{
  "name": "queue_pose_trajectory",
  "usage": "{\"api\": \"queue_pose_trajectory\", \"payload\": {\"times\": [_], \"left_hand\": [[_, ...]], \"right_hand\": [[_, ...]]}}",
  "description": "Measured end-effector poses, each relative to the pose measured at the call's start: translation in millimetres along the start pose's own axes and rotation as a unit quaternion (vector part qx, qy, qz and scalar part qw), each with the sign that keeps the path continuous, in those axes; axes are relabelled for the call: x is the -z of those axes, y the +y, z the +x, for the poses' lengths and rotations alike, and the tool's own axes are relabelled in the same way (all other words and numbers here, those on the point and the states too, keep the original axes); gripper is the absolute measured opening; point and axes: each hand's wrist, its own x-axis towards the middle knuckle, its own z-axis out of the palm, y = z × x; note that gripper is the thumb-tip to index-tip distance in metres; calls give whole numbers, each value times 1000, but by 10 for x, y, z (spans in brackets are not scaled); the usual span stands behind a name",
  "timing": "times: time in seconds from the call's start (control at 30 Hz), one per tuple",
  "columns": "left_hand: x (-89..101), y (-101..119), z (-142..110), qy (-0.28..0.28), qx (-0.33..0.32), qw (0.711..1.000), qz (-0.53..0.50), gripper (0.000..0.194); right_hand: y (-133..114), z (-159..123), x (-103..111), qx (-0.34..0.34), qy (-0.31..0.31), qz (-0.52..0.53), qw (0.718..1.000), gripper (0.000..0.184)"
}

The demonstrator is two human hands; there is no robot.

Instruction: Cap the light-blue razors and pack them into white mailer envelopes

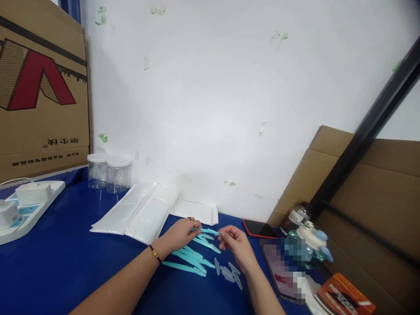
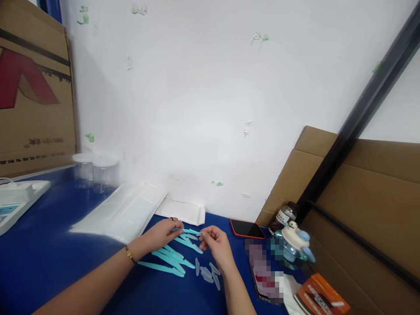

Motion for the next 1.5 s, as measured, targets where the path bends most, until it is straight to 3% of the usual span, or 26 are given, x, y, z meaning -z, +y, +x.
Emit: {"api": "queue_pose_trajectory", "payload": {"times": [0.17, 0.4, 0.8, 1.1, 1.37, 1.5], "left_hand": [[52, 60, -17, -29, 27, 999, -22, 28], [73, 38, -9, -17, 26, 999, -21, 29], [79, 84, -25, -36, 34, 998, -31, 31], [88, 56, -12, -34, 43, 998, -26, 32], [80, 144, -31, -51, 30, 997, -40, 35], [9, 81, -25, -42, 23, 999, -6, 31]], "right_hand": [[3, -7, 28, -5, 6, 9, 1000, 24], [14, 13, 189, 8, 55, -10, 998, 26], [63, 15, 72, 11, 2, -43, 999, 34], [17, 15, 160, 14, 28, -64, 997, 37], [103, 17, -21, -6, -20, -51, 998, 33], [60, 2, 1, 35, 21, -163, 986, 30]]}}
